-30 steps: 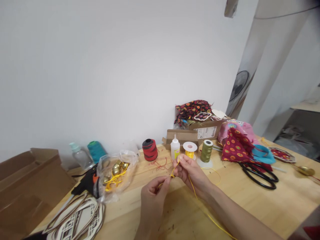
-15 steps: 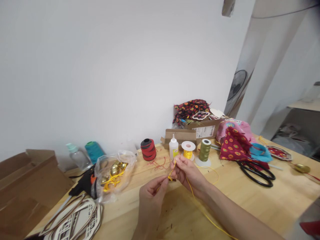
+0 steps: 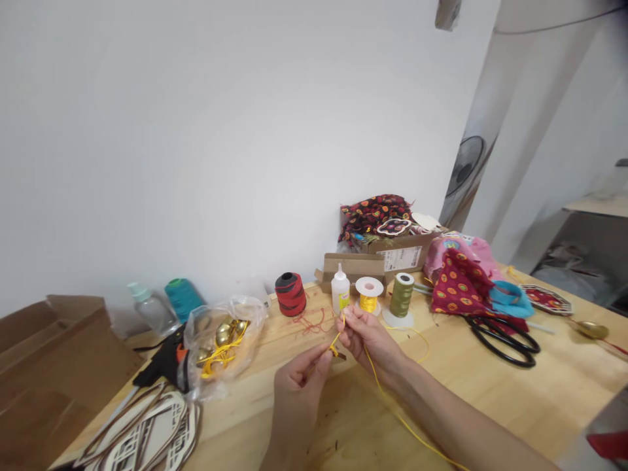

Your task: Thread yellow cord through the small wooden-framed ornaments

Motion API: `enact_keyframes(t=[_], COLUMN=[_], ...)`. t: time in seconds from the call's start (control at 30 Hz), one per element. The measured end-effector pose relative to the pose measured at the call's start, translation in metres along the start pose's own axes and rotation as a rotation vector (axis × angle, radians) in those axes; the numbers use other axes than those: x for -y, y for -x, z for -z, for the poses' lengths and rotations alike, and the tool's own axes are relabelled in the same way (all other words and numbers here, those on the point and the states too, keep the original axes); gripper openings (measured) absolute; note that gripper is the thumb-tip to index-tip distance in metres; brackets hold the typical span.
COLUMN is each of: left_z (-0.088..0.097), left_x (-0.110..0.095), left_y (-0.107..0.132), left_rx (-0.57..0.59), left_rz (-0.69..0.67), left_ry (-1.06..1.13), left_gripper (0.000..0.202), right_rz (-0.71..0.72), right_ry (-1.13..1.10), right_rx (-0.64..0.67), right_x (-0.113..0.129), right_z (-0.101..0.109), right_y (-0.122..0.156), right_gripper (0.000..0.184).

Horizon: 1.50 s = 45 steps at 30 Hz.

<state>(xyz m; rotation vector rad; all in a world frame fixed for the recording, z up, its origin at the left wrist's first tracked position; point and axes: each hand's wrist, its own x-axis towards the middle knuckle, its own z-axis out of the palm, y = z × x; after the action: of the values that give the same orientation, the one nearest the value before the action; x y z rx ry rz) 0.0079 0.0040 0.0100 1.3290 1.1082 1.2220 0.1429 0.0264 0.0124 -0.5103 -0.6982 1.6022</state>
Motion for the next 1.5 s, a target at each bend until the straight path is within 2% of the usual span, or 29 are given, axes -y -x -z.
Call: enact_keyframes(t=[0.27, 0.5, 0.73, 0.93, 1.03, 1.13, 1.2, 1.27, 1.5], left_z=[-0.002, -0.002, -0.002, 0.005, 0.008, 0.008, 0.008, 0.008, 0.010], left_x=[-0.006, -0.009, -0.010, 0.000, 0.001, -0.002, -0.004, -0.005, -0.001], left_y=[0.001, 0.001, 0.002, -0.003, -0.005, -0.004, -0.002, -0.001, -0.002], left_rx=[0.012, -0.005, 0.000, -0.080, -0.080, -0.077, -0.076, -0.063, -0.057], left_rz=[0.016, 0.013, 0.076, 0.157, 0.156, 0.120, 0.105, 0.095, 0.108], left_ry=[0.058, -0.020, 0.038, 0.112, 0.109, 0.102, 0.081, 0.055, 0.038], left_gripper=[0.012, 0.010, 0.013, 0.021, 0.026, 0.026, 0.024, 0.023, 0.024], right_rz=[-0.029, -0.042, -0.019, 0.056, 0.072, 0.275, 0.428, 0.496, 0.519], right_ry=[0.005, -0.014, 0.058, 0.318, 0.603, 0.996, 1.164, 1.232, 1.302], right_rx=[0.031, -0.037, 0.014, 0.006, 0.044, 0.089, 0.125, 0.146, 0.129], right_x=[-0.001, -0.003, -0.001, 0.013, 0.010, 0.005, 0.003, 0.003, 0.004], right_z=[-0.004, -0.002, -0.002, -0.007, -0.009, -0.008, -0.007, -0.005, -0.008], right_y=[0.003, 0.002, 0.003, 0.010, 0.012, 0.011, 0.010, 0.010, 0.013], right_gripper=[0.020, 0.018, 0.017, 0.018, 0.024, 0.019, 0.013, 0.016, 0.019])
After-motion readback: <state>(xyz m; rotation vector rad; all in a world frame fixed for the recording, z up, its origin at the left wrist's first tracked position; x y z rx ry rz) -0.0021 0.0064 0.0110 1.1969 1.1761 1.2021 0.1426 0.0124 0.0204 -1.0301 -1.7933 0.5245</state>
